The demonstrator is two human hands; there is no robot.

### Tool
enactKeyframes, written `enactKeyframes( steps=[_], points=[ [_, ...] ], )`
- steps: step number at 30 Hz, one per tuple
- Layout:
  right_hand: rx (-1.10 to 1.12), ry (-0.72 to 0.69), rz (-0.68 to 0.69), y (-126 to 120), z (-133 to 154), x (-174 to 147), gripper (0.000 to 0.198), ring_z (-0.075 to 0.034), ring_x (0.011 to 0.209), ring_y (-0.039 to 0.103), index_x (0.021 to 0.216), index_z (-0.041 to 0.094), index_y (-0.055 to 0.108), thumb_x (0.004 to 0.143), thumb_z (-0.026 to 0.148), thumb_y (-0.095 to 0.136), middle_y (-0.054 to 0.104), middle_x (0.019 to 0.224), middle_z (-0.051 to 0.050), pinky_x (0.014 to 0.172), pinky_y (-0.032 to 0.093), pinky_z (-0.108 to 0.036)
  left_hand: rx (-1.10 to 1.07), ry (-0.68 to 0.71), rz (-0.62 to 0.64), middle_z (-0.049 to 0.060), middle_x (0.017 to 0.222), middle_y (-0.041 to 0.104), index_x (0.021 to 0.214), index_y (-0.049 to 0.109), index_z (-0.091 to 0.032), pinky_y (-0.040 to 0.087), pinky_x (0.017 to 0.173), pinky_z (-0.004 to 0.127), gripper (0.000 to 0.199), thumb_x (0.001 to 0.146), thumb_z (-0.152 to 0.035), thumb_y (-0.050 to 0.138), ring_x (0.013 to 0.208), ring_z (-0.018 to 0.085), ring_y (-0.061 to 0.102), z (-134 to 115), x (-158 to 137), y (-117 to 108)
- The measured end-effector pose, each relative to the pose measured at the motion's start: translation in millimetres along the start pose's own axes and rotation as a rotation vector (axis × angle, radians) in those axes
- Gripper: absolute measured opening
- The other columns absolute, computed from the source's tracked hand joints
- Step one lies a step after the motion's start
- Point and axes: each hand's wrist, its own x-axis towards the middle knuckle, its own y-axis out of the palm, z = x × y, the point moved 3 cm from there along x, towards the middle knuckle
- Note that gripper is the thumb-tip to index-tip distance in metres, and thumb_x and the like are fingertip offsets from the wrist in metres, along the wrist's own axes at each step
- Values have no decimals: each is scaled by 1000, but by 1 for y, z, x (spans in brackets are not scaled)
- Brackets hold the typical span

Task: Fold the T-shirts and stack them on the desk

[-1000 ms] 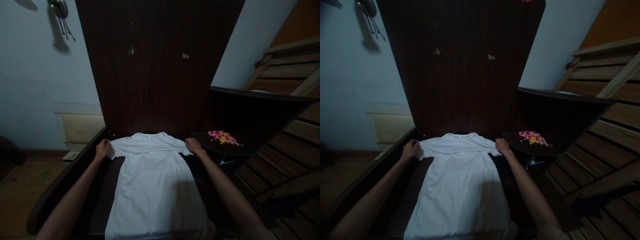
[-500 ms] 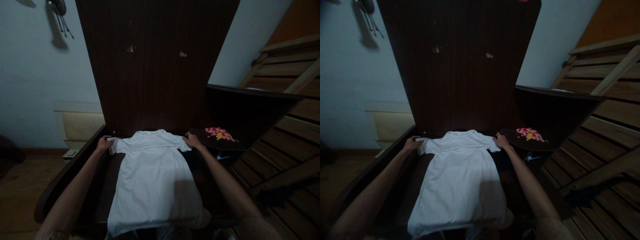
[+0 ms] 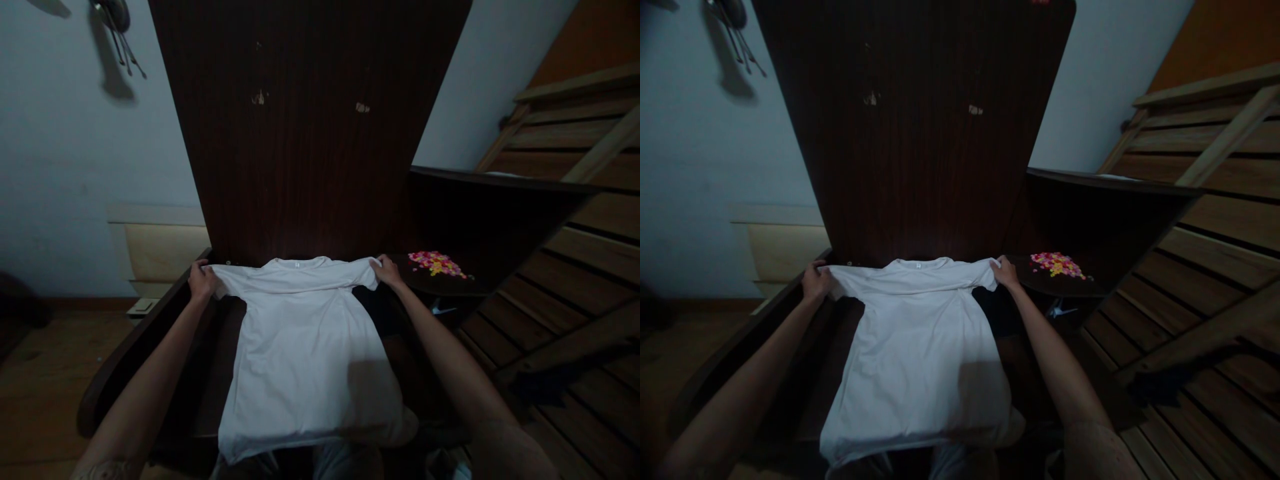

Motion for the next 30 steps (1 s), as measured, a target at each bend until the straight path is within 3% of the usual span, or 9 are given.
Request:
enactKeyframes(
  steps=[5, 9, 11, 14, 18, 21, 24, 27, 30],
  points=[
    [-173, -90, -144, 0, 16, -27, 28, -26, 104, 60, 111, 13, 59, 89, 30, 51, 63, 114, -18, 81, 43, -30, 160, 179, 107, 16, 114, 66, 123, 53, -11, 46, 92, 39, 45, 78, -19, 52, 107, 28, 60, -5, -31, 6],
    [-131, -38, 118, 19, 17, -59, 38, -24, 86, 64, 85, 17, 66, 92, 47, 44, 68, 90, -14, 67, 41, -28, 507, 416, 134, 21, 114, 63, 105, 66, -9, 44, 88, 47, 36, 86, -28, 44, 110, 36, 53, -9, -92, 6],
    [-77, -63, 257, 31, 16, -74, 40, -22, 79, 64, 74, 18, 65, 87, 52, 49, 68, 82, -10, 61, 38, -26, 606, 449, 194, 21, 110, 64, 89, 72, -12, 43, 87, 48, 40, 89, -37, 41, 107, 36, 52, -9, -123, 7],
    [43, -136, 320, 42, 15, -90, 28, -17, 70, 59, 64, 19, 59, 79, 43, 61, 64, 69, -4, 57, 34, -24, 627, 425, 280, 19, 105, 64, 84, 72, -14, 43, 85, 46, 38, 86, -42, 46, 103, 35, 54, -6, -154, 10],
    [378, -117, 289, 41, 13, -106, 33, -13, 60, 48, 54, 20, 46, 73, 43, 60, 48, 54, 3, 54, 29, -23, 319, 322, 376, 11, 84, 65, 72, 64, -17, 44, 78, 36, 23, 79, -36, 52, 88, 26, 59, -2, -163, 16],
    [764, -9, 272, 35, 11, -120, 38, -11, 55, 39, 58, 22, 41, 69, 54, 59, 39, 54, 6, 51, 28, -22, -100, 90, 404, 1, 62, 56, 65, 56, -20, 43, 64, 29, 27, 76, -44, 54, 65, 19, 56, 7, -159, 15],
    [1058, 113, 232, 28, 6, -138, 43, -9, 52, 35, 62, 22, 39, 62, 57, 65, 38, 55, 8, 48, 27, -21, -411, -104, 340, -4, 55, 49, 65, 54, -20, 38, 53, 25, 37, 66, -57, 61, 55, 14, 49, 18, -157, 6],
    [1181, 165, 163, 24, -4, -154, 46, -9, 53, 38, 63, 22, 39, 58, 56, 70, 41, 56, 7, 49, 30, -21, -547, -215, 321, -4, 60, 53, 76, 57, -19, 38, 50, 24, 51, 51, -60, 73, 54, 13, 48, 28, -161, -7],
    [1130, 166, 143, 26, -12, -168, 49, -10, 54, 41, 61, 21, 44, 58, 62, 70, 44, 54, 7, 50, 32, -21, -564, -287, 343, -2, 67, 60, 92, 56, -18, 43, 52, 26, 64, 47, -60, 77, 58, 16, 56, 36, -169, -18]
  ],
)
